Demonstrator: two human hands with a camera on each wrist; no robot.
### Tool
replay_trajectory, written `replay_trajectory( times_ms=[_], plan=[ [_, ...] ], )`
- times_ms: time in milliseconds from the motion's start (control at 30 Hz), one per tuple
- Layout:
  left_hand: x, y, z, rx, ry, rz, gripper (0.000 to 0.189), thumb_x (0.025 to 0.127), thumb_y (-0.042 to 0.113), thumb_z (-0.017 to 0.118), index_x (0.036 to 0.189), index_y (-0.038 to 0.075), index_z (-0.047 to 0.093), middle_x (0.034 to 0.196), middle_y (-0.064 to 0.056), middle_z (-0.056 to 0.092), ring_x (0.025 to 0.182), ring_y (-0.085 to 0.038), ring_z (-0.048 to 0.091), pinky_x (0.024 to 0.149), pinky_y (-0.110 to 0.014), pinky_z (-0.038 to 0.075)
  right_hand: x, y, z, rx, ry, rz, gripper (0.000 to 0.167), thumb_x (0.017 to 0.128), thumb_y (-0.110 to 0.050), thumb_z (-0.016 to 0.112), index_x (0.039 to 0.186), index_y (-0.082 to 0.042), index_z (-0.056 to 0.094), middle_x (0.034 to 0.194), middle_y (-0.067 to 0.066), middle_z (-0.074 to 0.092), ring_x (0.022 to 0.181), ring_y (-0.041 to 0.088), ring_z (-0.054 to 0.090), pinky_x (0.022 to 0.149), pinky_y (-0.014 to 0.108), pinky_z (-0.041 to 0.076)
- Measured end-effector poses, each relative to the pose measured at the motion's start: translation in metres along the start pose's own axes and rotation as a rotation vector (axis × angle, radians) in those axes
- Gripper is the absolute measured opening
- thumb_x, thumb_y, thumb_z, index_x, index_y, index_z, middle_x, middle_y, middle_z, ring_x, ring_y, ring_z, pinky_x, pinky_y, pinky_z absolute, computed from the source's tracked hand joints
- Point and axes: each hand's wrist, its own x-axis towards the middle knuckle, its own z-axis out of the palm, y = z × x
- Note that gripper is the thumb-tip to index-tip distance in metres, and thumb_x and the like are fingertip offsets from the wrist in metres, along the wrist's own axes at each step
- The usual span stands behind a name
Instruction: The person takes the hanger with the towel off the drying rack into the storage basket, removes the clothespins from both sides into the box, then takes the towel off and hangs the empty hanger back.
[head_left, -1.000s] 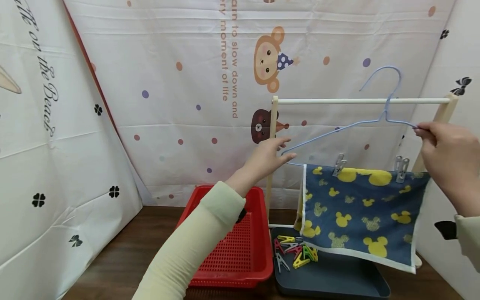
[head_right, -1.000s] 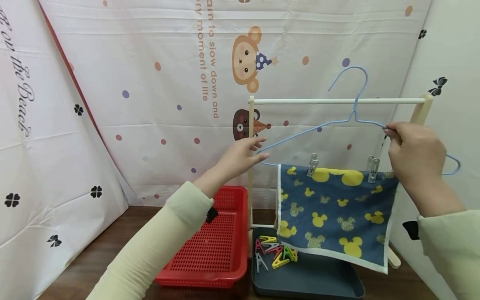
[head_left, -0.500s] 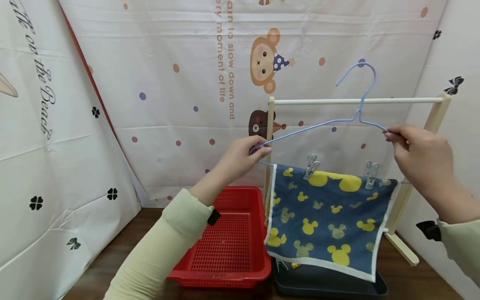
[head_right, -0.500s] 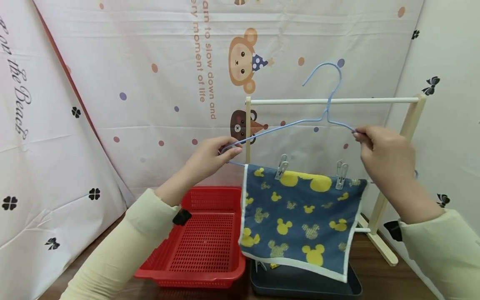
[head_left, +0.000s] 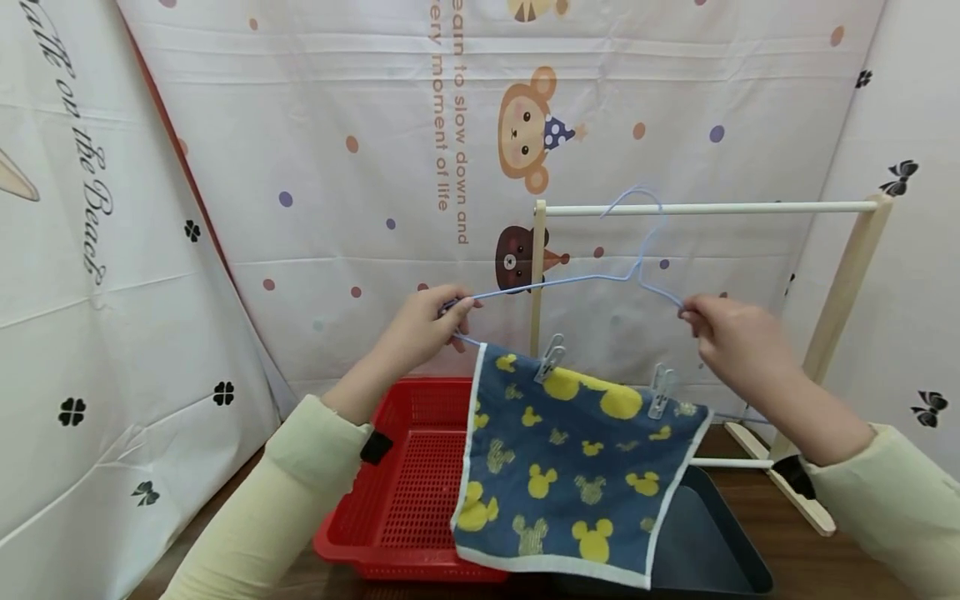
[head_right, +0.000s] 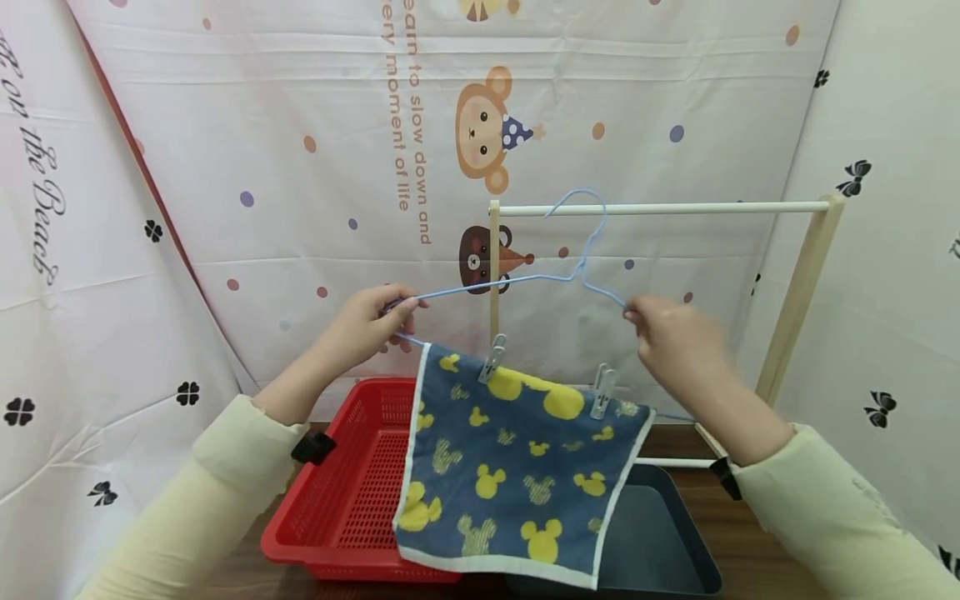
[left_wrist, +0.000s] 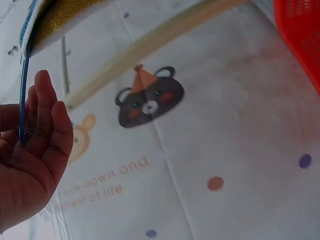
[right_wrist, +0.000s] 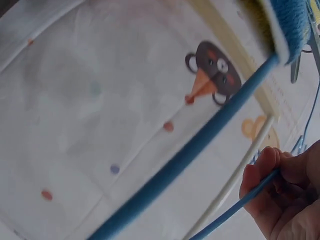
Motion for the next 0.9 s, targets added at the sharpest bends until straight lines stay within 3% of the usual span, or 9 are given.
replay_trajectory(
  times_ms=[167, 267, 400, 500, 667, 900],
  plan=[
    [-0.009, -0.018, -0.012, -0.016, -0.010, -0.019, 0.024, 0.107, 0.014, 0.052, 0.118, -0.002, 0.067, 0.079, -0.013, 0.061, 0.060, -0.017, 0.068, 0.069, -0.029, 0.060, 0.002, -0.020, 0.010, 0.045, -0.103, 0.019, 0.013, 0.099, 0.000, 0.059, 0.102, 0.009, 0.067, 0.085, 0.022, 0.073, 0.060, 0.021, 0.057, 0.053, 0.029, 0.040],
    [-0.015, -0.030, -0.020, -0.012, 0.000, -0.023, 0.025, 0.107, 0.012, 0.052, 0.118, -0.005, 0.067, 0.079, -0.015, 0.062, 0.062, -0.021, 0.069, 0.070, -0.031, 0.061, 0.005, -0.032, 0.016, 0.062, -0.112, -0.001, 0.013, 0.100, -0.001, 0.059, 0.103, 0.008, 0.067, 0.086, 0.021, 0.073, 0.061, 0.022, 0.061, 0.052, 0.030, 0.043],
    [-0.026, -0.045, -0.031, 0.017, 0.020, -0.033, 0.024, 0.107, 0.010, 0.052, 0.117, -0.007, 0.066, 0.080, -0.016, 0.064, 0.065, -0.016, 0.067, 0.069, -0.026, 0.061, 0.011, -0.047, 0.026, 0.084, -0.132, -0.019, 0.013, 0.101, -0.003, 0.058, 0.104, 0.006, 0.067, 0.086, 0.019, 0.074, 0.063, 0.024, 0.064, 0.054, 0.033, 0.047],
    [-0.034, -0.052, -0.037, 0.033, 0.027, -0.033, 0.023, 0.106, 0.010, 0.053, 0.115, -0.007, 0.066, 0.081, -0.017, 0.065, 0.067, -0.012, 0.064, 0.066, -0.019, 0.058, 0.014, -0.057, 0.032, 0.098, -0.168, -0.010, 0.013, 0.102, -0.005, 0.058, 0.105, 0.005, 0.067, 0.087, 0.018, 0.074, 0.064, 0.022, 0.063, 0.055, 0.033, 0.047],
    [-0.045, -0.064, -0.047, 0.038, 0.023, -0.030, 0.022, 0.105, 0.007, 0.053, 0.115, -0.008, 0.065, 0.083, -0.018, 0.065, 0.069, -0.013, 0.063, 0.067, -0.019, 0.058, 0.022, -0.071, 0.043, 0.115, -0.211, 0.018, 0.014, 0.103, -0.006, 0.057, 0.104, 0.004, 0.067, 0.088, 0.016, 0.074, 0.067, 0.022, 0.061, 0.057, 0.032, 0.047],
    [-0.057, -0.079, -0.065, 0.089, 0.042, -0.096, 0.024, 0.106, 0.007, 0.051, 0.118, -0.008, 0.064, 0.084, -0.016, 0.066, 0.070, -0.013, 0.066, 0.070, -0.019, 0.060, 0.039, -0.089, 0.058, 0.186, -0.246, 0.035, 0.015, 0.105, -0.007, 0.054, 0.106, 0.002, 0.065, 0.089, 0.015, 0.072, 0.064, 0.020, 0.053, 0.058, 0.030, 0.041]
  ],
)
